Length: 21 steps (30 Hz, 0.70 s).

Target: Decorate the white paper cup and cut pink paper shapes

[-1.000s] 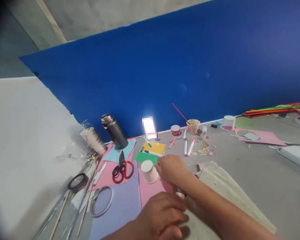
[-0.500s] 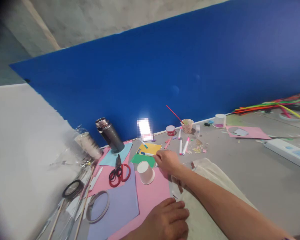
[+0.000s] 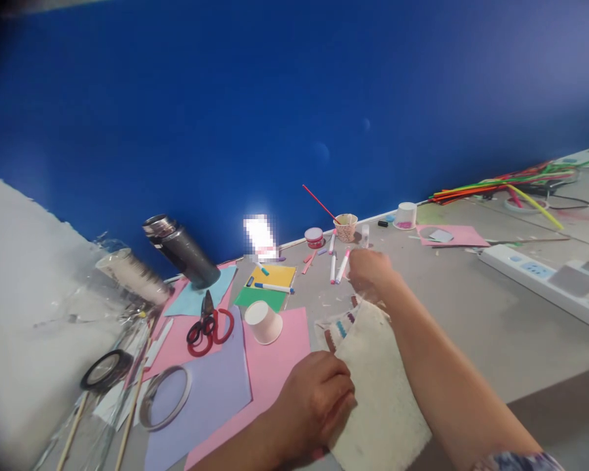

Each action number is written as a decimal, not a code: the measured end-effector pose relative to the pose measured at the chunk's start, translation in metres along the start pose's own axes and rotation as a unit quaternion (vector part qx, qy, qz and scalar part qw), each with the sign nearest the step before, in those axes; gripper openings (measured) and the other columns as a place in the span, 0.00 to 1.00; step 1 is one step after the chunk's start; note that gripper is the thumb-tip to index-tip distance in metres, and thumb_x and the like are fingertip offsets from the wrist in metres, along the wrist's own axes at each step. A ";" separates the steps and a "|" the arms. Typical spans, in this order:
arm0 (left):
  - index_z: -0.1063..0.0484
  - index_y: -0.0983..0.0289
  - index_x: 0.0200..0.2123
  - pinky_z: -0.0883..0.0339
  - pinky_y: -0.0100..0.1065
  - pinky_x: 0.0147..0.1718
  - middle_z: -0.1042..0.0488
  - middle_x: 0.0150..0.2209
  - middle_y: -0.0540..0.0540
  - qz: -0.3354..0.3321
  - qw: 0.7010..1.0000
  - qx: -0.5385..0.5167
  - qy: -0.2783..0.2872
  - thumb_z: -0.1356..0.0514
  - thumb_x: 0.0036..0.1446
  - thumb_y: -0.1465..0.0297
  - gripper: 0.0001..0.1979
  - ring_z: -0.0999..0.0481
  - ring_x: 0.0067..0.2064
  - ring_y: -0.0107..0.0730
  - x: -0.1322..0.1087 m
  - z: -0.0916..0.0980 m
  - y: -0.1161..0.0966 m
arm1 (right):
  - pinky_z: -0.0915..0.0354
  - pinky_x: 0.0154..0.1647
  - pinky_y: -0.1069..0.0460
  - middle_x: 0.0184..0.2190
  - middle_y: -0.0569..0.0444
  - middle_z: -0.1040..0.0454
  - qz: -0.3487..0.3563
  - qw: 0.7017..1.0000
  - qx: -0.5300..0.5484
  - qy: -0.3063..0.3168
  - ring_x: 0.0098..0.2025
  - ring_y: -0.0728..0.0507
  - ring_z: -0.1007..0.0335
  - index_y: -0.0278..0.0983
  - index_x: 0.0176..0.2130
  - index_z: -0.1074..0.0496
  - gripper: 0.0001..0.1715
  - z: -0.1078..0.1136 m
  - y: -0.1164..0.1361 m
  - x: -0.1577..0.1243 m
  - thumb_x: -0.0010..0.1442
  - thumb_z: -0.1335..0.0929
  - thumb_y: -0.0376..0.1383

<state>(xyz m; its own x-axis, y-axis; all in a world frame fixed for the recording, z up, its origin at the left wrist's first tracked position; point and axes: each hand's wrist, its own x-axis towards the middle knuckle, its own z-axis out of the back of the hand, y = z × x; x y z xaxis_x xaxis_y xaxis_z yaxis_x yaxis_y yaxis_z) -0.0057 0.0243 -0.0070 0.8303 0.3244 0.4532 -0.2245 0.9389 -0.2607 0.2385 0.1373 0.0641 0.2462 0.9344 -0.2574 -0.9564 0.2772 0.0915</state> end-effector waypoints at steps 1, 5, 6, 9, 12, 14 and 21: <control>0.28 0.63 0.33 0.33 0.37 0.36 0.25 0.34 0.56 0.003 1.000 -0.003 0.003 0.42 0.67 0.70 0.08 0.26 0.35 0.34 -0.001 -0.001 0.000 | 0.25 0.52 0.40 0.53 0.46 0.23 0.004 1.000 -0.008 0.000 0.51 0.39 0.23 0.35 0.55 0.26 0.19 -0.003 0.004 0.000 0.69 0.29 0.42; 0.27 0.63 0.35 0.31 0.37 0.38 0.25 0.35 0.56 0.011 1.000 -0.016 0.011 0.40 0.65 0.70 0.06 0.26 0.37 0.35 -0.004 -0.002 -0.001 | 0.28 0.50 0.45 0.45 0.39 0.18 0.011 0.999 -0.034 -0.016 0.52 0.32 0.20 0.33 0.48 0.21 0.24 -0.007 0.019 0.000 0.52 0.21 0.32; 0.27 0.64 0.35 0.31 0.38 0.38 0.24 0.36 0.56 0.012 1.000 -0.020 0.011 0.40 0.65 0.70 0.05 0.26 0.37 0.36 -0.005 -0.002 -0.001 | 0.28 0.48 0.45 0.44 0.38 0.18 0.013 0.999 -0.040 -0.021 0.52 0.31 0.20 0.33 0.48 0.20 0.27 -0.008 0.021 0.001 0.46 0.20 0.30; 0.26 0.64 0.36 0.30 0.39 0.39 0.24 0.38 0.57 0.016 0.999 -0.024 0.017 0.41 0.66 0.69 0.06 0.26 0.39 0.36 -0.006 -0.002 -0.001 | 0.28 0.48 0.45 0.44 0.38 0.18 0.023 0.998 -0.053 -0.030 0.51 0.30 0.19 0.33 0.48 0.20 0.30 -0.011 0.020 0.005 0.43 0.19 0.27; 0.26 0.64 0.36 0.30 0.39 0.41 0.24 0.39 0.57 0.024 0.999 -0.021 0.034 0.41 0.67 0.68 0.07 0.25 0.40 0.37 -0.006 -0.001 -0.001 | 0.26 0.51 0.42 0.49 0.42 0.20 0.030 0.997 -0.059 -0.035 0.51 0.35 0.21 0.33 0.52 0.23 0.22 -0.015 0.015 0.011 0.60 0.23 0.37; 0.26 0.64 0.37 0.30 0.39 0.41 0.24 0.39 0.57 0.027 0.999 -0.021 0.040 0.42 0.67 0.68 0.07 0.25 0.40 0.37 -0.006 0.000 -0.002 | 0.26 0.53 0.40 0.54 0.45 0.23 0.029 0.997 -0.060 -0.038 0.52 0.38 0.23 0.34 0.56 0.26 0.20 -0.018 0.012 0.016 0.68 0.28 0.42; 0.25 0.64 0.38 0.29 0.39 0.44 0.25 0.39 0.59 0.035 0.997 -0.023 0.057 0.42 0.68 0.68 0.07 0.25 0.42 0.37 -0.005 0.003 -0.003 | 0.27 0.55 0.39 0.53 0.45 0.23 0.032 0.997 -0.053 -0.051 0.52 0.39 0.24 0.34 0.54 0.25 0.20 -0.027 0.013 0.021 0.70 0.29 0.44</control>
<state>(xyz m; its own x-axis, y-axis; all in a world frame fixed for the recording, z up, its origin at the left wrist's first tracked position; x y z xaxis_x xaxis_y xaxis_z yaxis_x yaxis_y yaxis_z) -0.0103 0.0201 -0.0056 0.8671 0.3705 0.3331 -0.2615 0.9075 -0.3287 0.2272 0.1549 0.0342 0.1933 0.9689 -0.1543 -0.9806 0.1959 0.0017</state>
